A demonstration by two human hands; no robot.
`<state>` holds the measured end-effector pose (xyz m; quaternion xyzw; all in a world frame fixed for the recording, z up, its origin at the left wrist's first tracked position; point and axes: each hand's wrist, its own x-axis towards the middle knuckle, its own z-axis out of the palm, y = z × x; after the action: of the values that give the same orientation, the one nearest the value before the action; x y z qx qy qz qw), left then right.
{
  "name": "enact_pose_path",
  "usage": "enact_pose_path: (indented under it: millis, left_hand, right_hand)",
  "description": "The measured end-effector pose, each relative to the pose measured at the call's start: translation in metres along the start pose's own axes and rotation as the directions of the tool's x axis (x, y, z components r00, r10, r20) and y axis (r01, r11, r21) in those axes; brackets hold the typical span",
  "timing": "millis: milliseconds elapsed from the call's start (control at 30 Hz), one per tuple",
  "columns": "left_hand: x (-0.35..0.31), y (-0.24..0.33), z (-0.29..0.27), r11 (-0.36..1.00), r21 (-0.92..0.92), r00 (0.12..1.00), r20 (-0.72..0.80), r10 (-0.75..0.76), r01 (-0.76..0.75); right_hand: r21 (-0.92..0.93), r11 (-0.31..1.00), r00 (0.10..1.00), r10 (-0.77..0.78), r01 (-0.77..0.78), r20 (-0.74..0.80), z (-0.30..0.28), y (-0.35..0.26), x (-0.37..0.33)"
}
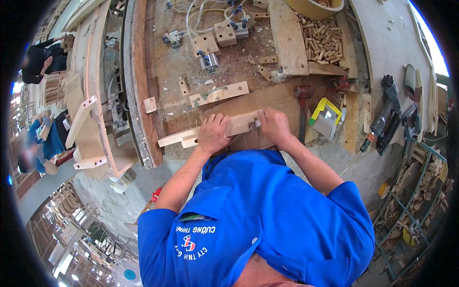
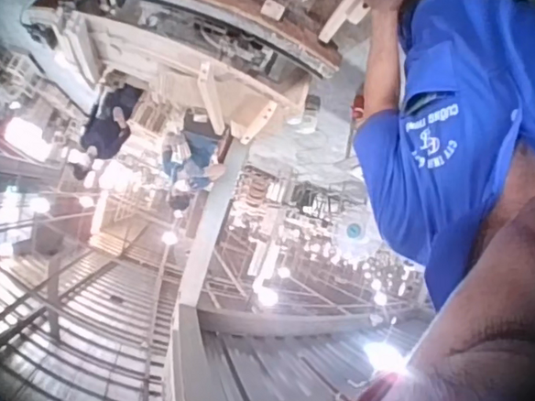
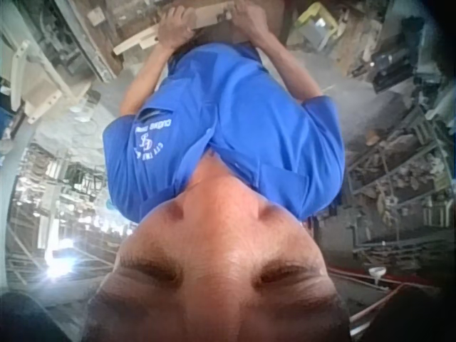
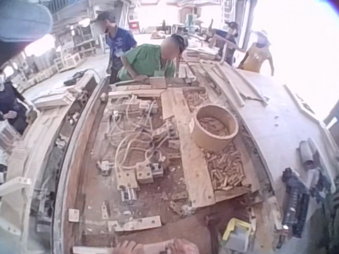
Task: The person assembles wooden furniture components at a workbench. They align wooden pieces, insert dowels, tap them with a hammer, and secure joints using a nail gun. The person repeats this process for multiple components.
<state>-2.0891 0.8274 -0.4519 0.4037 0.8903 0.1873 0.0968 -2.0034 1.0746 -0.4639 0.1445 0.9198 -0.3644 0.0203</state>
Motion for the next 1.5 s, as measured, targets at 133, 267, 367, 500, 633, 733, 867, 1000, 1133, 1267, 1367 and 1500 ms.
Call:
enact_pose_path:
  millis: [133,267,367,500,633,733,867,1000,1133,1267,1367,1500]
  left_hand:
    - [0.001,0.0,-0.001,1.0,0.016,1.0,0.018,-0.01,0.01]
    - [-0.003,0.0,0.001,0.999,0.037,1.0,0.016,-0.025,0.025]
    - [-0.001,0.001,0.0,0.999,0.045,1.0,-0.001,-0.018,0.018]
    - [-0.002,-0.001,0.002,0.999,0.047,1.0,-0.022,0.0,0.001]
    - [-0.005,-0.001,0.003,1.0,0.02,1.0,-0.004,-0.012,0.012]
    - [-0.007,-0.003,0.003,1.0,0.009,1.0,-0.015,-0.014,0.014]
    - [-0.013,-0.01,0.0,1.0,0.022,0.999,0.03,-0.022,0.021]
    - [-0.018,-0.025,-0.007,0.998,0.061,0.998,0.061,-0.011,0.007]
    - [-0.019,-0.024,-0.009,0.997,0.082,1.0,0.022,0.009,-0.011]
    - [-0.015,-0.024,-0.008,0.995,0.087,0.999,0.01,0.038,-0.039]
    - [-0.015,-0.026,-0.003,0.99,0.131,0.998,0.023,0.055,-0.057]
    - [-0.02,-0.028,0.0,0.992,0.081,0.995,-0.038,0.095,-0.092]
  right_hand:
    - [-0.027,1.0,1.0,0.012,-0.012,0.028,-0.001,0.002,0.003]
    - [-0.02,0.997,0.991,-0.066,0.069,0.115,-0.017,-0.005,0.004]
    - [0.066,0.998,0.996,-0.006,0.001,0.089,-0.016,0.003,0.005]
    - [0.192,0.977,0.993,0.076,-0.092,0.089,-0.028,0.0,-0.004]
    - [0.065,0.994,0.948,0.102,-0.086,-0.303,-0.049,0.027,-0.014]
    - [-0.321,0.904,0.904,0.14,-0.283,-0.403,-0.062,0.06,-0.026]
    - [-0.332,0.845,0.899,0.337,-0.419,-0.279,-0.05,0.081,-0.032]
    - [-0.192,0.881,0.898,0.402,-0.432,-0.178,-0.053,0.094,-0.022]
    - [0.683,0.487,0.807,0.527,-0.545,0.268,-0.062,0.098,-0.026]
    - [0.903,-0.213,0.82,0.38,-0.373,0.428,-0.053,0.083,-0.039]
    - [0.862,0.241,0.765,0.604,-0.445,0.226,-0.045,0.036,-0.067]
    - [0.831,0.408,0.834,0.539,-0.379,0.116,-0.062,-0.018,-0.111]
